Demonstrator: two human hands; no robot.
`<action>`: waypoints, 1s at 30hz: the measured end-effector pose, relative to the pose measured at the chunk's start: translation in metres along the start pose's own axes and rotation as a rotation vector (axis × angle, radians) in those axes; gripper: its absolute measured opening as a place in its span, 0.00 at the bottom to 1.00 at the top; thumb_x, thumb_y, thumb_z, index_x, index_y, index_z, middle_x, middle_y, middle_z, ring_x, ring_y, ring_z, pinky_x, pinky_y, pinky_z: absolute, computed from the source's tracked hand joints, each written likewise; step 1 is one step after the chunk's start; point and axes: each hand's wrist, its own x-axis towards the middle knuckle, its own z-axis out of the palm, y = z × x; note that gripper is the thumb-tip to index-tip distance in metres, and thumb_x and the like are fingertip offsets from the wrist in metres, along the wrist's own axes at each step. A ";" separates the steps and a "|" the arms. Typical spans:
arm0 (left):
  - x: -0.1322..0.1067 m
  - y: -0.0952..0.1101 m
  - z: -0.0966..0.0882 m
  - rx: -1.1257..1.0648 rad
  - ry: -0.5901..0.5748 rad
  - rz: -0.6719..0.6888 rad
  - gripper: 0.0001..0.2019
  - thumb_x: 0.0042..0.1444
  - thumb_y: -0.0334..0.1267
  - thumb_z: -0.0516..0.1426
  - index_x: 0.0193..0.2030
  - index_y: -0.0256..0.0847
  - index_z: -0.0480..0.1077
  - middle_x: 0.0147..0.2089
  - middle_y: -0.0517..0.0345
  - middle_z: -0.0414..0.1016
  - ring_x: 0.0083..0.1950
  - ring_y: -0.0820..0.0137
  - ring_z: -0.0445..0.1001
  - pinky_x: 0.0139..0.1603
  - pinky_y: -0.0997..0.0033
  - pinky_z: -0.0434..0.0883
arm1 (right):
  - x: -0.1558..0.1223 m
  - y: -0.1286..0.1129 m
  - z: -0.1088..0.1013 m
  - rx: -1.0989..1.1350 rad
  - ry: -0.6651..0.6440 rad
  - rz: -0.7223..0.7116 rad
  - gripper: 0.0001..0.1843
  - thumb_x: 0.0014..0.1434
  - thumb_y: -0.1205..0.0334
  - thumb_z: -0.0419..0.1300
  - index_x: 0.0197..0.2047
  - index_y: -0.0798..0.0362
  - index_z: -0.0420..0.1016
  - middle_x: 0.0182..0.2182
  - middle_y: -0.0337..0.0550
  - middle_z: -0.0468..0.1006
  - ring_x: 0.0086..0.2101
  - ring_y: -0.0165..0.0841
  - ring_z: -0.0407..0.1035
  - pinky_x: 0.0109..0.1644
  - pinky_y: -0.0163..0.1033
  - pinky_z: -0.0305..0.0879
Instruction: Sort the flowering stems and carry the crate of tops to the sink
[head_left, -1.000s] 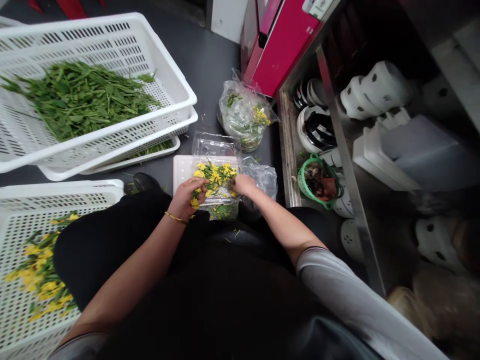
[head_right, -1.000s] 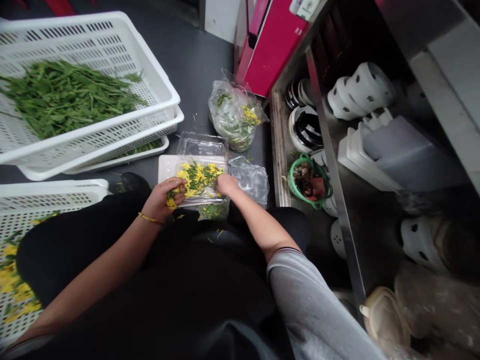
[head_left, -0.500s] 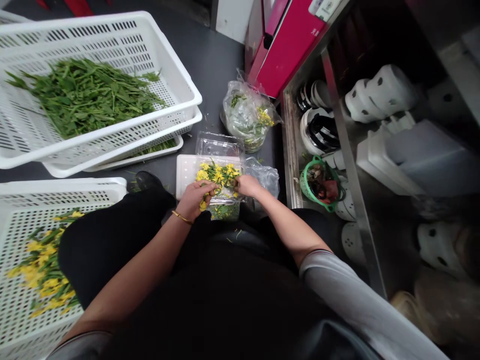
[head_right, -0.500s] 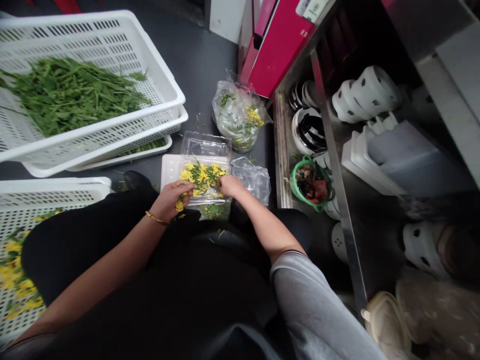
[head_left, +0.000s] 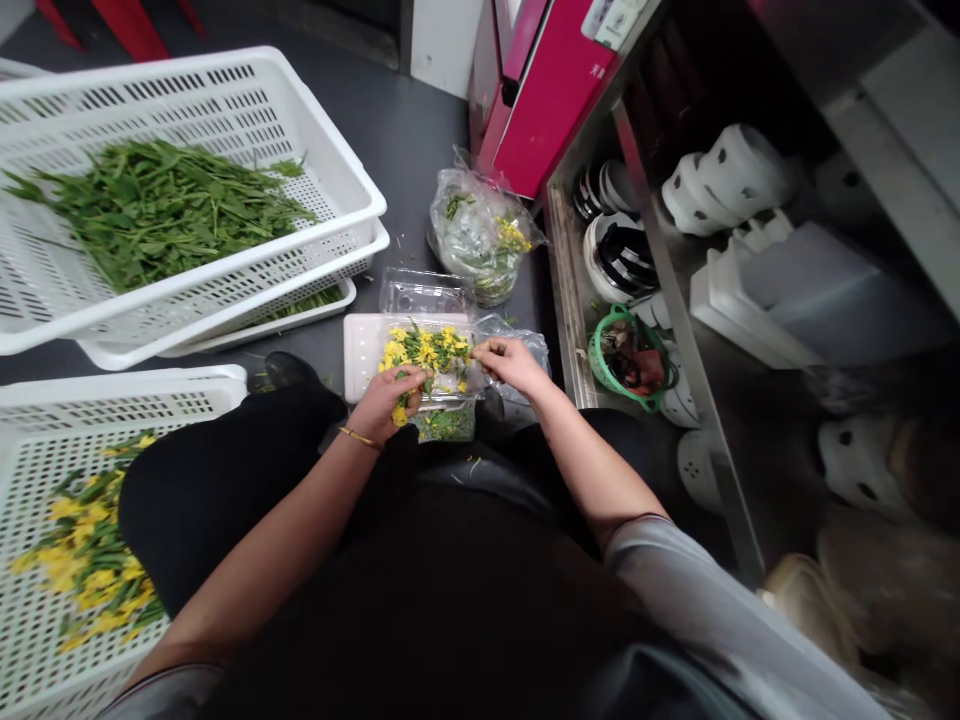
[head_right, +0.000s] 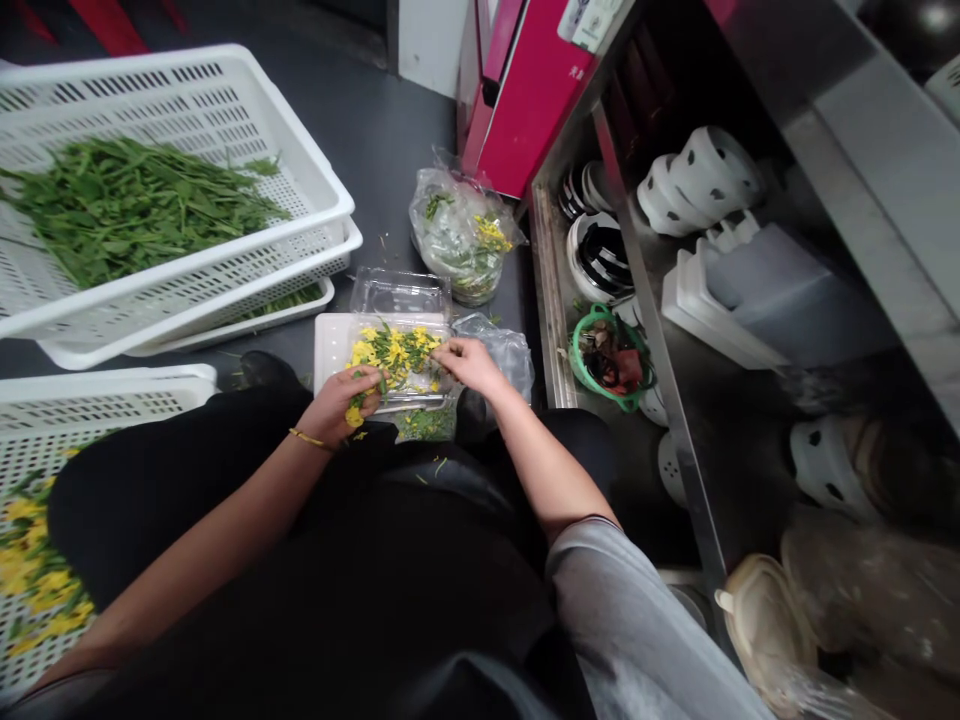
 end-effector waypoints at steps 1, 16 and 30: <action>-0.001 0.001 0.001 0.006 0.010 0.024 0.15 0.37 0.39 0.67 0.29 0.34 0.69 0.19 0.65 0.64 0.15 0.82 0.56 0.14 0.81 0.49 | -0.001 -0.006 -0.001 -0.076 0.000 -0.049 0.18 0.54 0.49 0.58 0.30 0.58 0.73 0.18 0.34 0.67 0.18 0.24 0.57 0.24 0.31 0.54; -0.014 -0.001 0.016 0.883 -0.199 0.502 0.06 0.46 0.37 0.61 0.25 0.38 0.70 0.24 0.60 0.71 0.27 0.75 0.67 0.31 0.74 0.64 | -0.036 0.016 0.051 -0.251 -0.374 0.038 0.19 0.58 0.50 0.56 0.28 0.59 0.73 0.19 0.42 0.72 0.17 0.27 0.64 0.23 0.33 0.59; -0.015 0.022 -0.003 -0.051 -0.268 0.100 0.14 0.42 0.41 0.63 0.35 0.38 0.71 0.22 0.57 0.66 0.19 0.75 0.61 0.13 0.79 0.51 | 0.031 0.014 0.016 -1.308 -0.371 -0.257 0.16 0.61 0.70 0.49 0.45 0.56 0.76 0.41 0.55 0.77 0.37 0.39 0.72 0.35 0.38 0.63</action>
